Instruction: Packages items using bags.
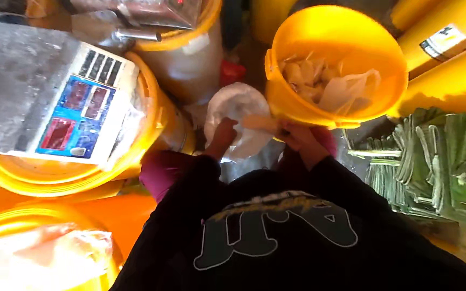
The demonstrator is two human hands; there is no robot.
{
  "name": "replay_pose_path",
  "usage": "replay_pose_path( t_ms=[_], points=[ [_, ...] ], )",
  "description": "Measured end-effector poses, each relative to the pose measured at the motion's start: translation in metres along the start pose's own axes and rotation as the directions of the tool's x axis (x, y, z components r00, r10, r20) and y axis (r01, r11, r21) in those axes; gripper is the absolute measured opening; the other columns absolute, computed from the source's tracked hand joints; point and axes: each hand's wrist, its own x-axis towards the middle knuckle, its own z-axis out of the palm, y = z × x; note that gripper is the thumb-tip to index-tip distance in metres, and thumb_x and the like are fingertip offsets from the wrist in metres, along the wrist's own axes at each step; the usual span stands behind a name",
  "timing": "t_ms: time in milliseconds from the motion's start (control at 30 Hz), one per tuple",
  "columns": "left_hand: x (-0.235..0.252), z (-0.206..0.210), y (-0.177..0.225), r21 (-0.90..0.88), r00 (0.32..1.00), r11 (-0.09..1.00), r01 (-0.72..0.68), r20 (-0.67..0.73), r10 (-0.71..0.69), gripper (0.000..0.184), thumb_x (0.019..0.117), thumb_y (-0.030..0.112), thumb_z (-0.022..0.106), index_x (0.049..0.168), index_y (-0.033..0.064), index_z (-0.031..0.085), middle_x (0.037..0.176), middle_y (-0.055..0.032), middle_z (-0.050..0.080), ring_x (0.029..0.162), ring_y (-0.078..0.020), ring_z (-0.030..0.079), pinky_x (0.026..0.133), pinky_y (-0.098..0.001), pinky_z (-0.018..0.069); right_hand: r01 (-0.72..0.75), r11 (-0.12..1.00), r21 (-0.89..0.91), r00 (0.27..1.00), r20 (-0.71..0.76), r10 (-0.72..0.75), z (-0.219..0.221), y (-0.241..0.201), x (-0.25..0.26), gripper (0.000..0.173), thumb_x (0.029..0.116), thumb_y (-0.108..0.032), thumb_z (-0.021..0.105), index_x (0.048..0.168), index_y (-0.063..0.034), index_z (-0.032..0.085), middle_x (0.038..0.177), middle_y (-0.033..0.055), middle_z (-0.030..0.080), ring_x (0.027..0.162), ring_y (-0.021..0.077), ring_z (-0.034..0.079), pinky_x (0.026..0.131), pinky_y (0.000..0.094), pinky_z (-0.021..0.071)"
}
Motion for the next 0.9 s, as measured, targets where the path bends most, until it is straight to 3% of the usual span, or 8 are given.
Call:
replay_pose_path(
  t_ms=[167, 433, 600, 700, 833, 900],
  points=[
    [-0.003, 0.0, 0.009, -0.054, 0.997, 0.999, -0.008, -0.073, 0.004, 0.039, 0.0987, -0.001, 0.054, 0.137, -0.0003, 0.062, 0.137, -0.0256, 0.059, 0.13, -0.0384, 0.056, 0.11, -0.0517, 0.0445, -0.022, 1.0, 0.004, 0.999, -0.023, 0.022, 0.011, 0.004, 0.002, 0.026, 0.1073, -0.007, 0.047, 0.129, 0.0012, 0.057, 0.111, 0.0114, 0.061, 0.089, 0.0173, 0.064, 0.077, 0.0333, 0.0577],
    [-0.007, 0.007, 0.013, -0.065, 0.974, 0.994, -0.083, -0.215, 0.067, 0.041, 0.097, -0.004, 0.054, 0.138, -0.0022, 0.061, 0.14, -0.0259, 0.058, 0.131, -0.0395, 0.057, 0.108, -0.0522, 0.0461, -0.005, 0.999, -0.053, 1.0, -0.015, 0.004, 0.022, 0.002, 0.007, 0.034, 0.109, -0.012, 0.046, 0.139, 0.0018, 0.052, 0.131, 0.017, 0.058, 0.106, 0.0215, 0.063, 0.089, 0.0371, 0.0556],
    [-0.008, 0.006, 0.022, -0.058, 0.974, 0.995, -0.083, -0.215, 0.069, 0.045, 0.0964, -0.005, 0.054, 0.141, -0.0026, 0.058, 0.142, -0.026, 0.056, 0.132, -0.0385, 0.055, 0.11, -0.0497, 0.0453, 0.075, 0.989, -0.125, 0.997, 0.022, -0.073, 0.026, -0.002, 0.012, 0.034, 0.1092, -0.013, 0.046, 0.139, 0.0018, 0.053, 0.133, 0.0175, 0.059, 0.106, 0.021, 0.064, 0.088, 0.0361, 0.0562],
    [-0.007, 0.006, 0.026, -0.046, 0.97, 0.994, -0.103, -0.227, 0.09, 0.043, 0.0982, -0.003, 0.053, 0.141, -0.0033, 0.058, 0.141, -0.0263, 0.056, 0.131, -0.0385, 0.056, 0.11, -0.0496, 0.0453, 0.15, 0.965, -0.215, 0.989, 0.022, -0.148, 0.031, -0.008, 0.01, 0.032, 0.1073, -0.014, 0.052, 0.133, 0.0031, 0.058, 0.124, 0.0179, 0.063, 0.098, 0.0199, 0.066, 0.083, 0.0354, 0.0575],
    [-0.005, 0.004, 0.035, -0.042, 0.974, 0.996, -0.073, -0.218, 0.062, 0.04, 0.1017, 0.004, 0.054, 0.141, -0.0032, 0.058, 0.14, -0.0267, 0.056, 0.125, -0.0378, 0.059, 0.106, -0.0486, 0.048, 0.254, 0.848, -0.466, 0.965, 0.06, -0.256, 0.044, -0.019, 0.001, 0.028, 0.1052, -0.015, 0.056, 0.125, 0.0027, 0.065, 0.115, 0.0191, 0.068, 0.09, 0.0225, 0.069, 0.082, 0.0399, 0.0587],
    [-0.005, 0.002, 0.037, -0.064, 0.979, 0.997, -0.03, -0.205, 0.017, 0.041, 0.1011, 0.005, 0.057, 0.142, -0.0023, 0.057, 0.142, -0.0266, 0.055, 0.127, -0.0378, 0.058, 0.107, -0.0485, 0.0473, 0.305, 0.71, -0.635, 0.946, 0.113, -0.305, 0.052, -0.031, -0.007, 0.028, 0.1048, -0.018, 0.057, 0.123, 0.0008, 0.068, 0.116, 0.0196, 0.069, 0.099, 0.0277, 0.07, 0.09, 0.0462, 0.0569]
  ],
)
